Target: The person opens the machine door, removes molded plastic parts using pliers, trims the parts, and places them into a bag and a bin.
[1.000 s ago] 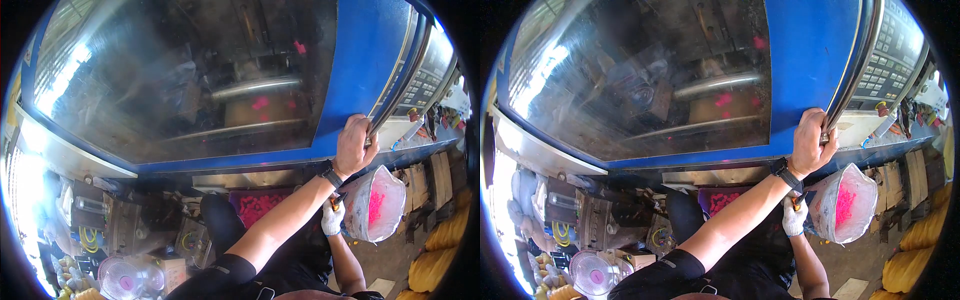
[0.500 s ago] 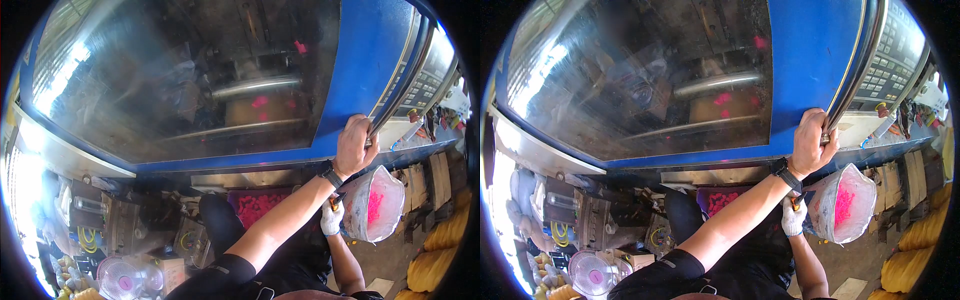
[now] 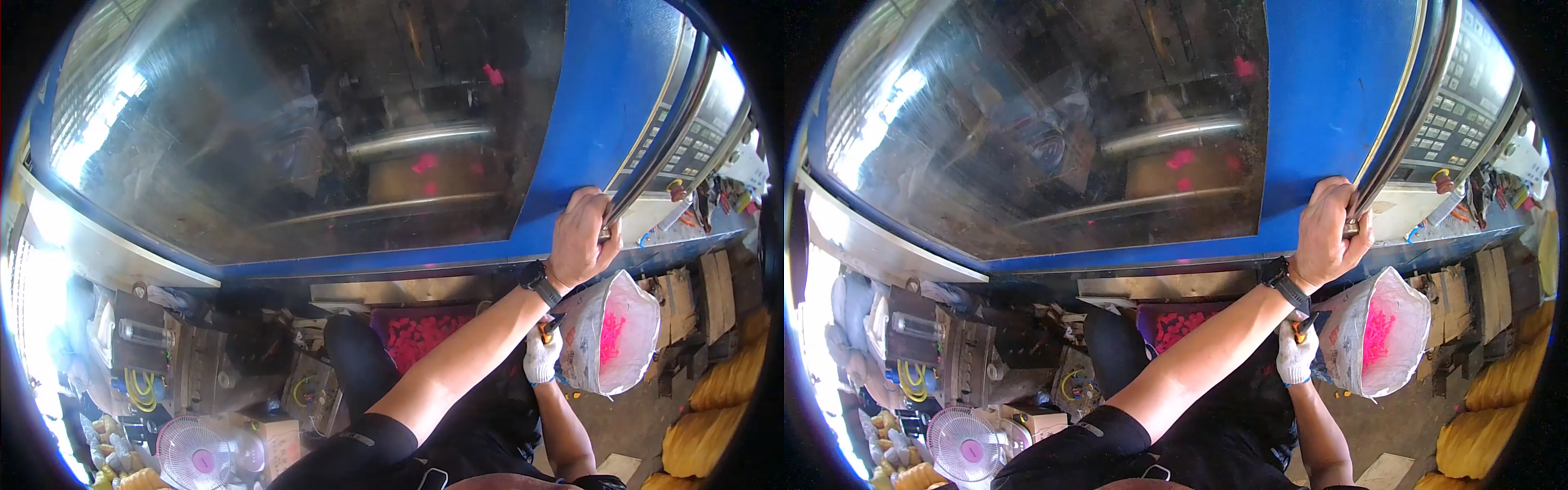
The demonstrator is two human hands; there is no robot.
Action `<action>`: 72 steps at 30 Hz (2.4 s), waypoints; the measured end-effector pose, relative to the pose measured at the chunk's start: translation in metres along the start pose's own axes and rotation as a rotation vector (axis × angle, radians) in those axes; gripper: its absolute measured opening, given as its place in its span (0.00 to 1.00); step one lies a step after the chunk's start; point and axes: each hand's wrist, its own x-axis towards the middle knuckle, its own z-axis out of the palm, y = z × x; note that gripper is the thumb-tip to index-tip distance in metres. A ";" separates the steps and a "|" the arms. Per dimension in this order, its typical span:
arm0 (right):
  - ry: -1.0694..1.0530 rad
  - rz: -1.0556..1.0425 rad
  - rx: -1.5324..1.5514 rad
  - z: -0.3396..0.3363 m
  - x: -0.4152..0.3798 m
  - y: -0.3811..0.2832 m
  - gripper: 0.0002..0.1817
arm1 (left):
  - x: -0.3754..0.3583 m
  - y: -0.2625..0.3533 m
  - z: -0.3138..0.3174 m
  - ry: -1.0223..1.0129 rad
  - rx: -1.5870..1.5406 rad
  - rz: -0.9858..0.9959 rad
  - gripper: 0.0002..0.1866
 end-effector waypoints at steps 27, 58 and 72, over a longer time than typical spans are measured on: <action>0.003 0.030 0.013 -0.006 0.008 0.005 0.13 | 0.005 -0.003 0.002 0.011 -0.005 0.003 0.19; 0.023 -0.003 -0.007 -0.009 0.013 0.005 0.12 | 0.005 -0.007 0.005 0.006 -0.008 -0.019 0.20; 0.005 -0.006 -0.016 -0.016 0.016 0.011 0.13 | 0.006 -0.007 0.006 0.001 -0.016 -0.037 0.19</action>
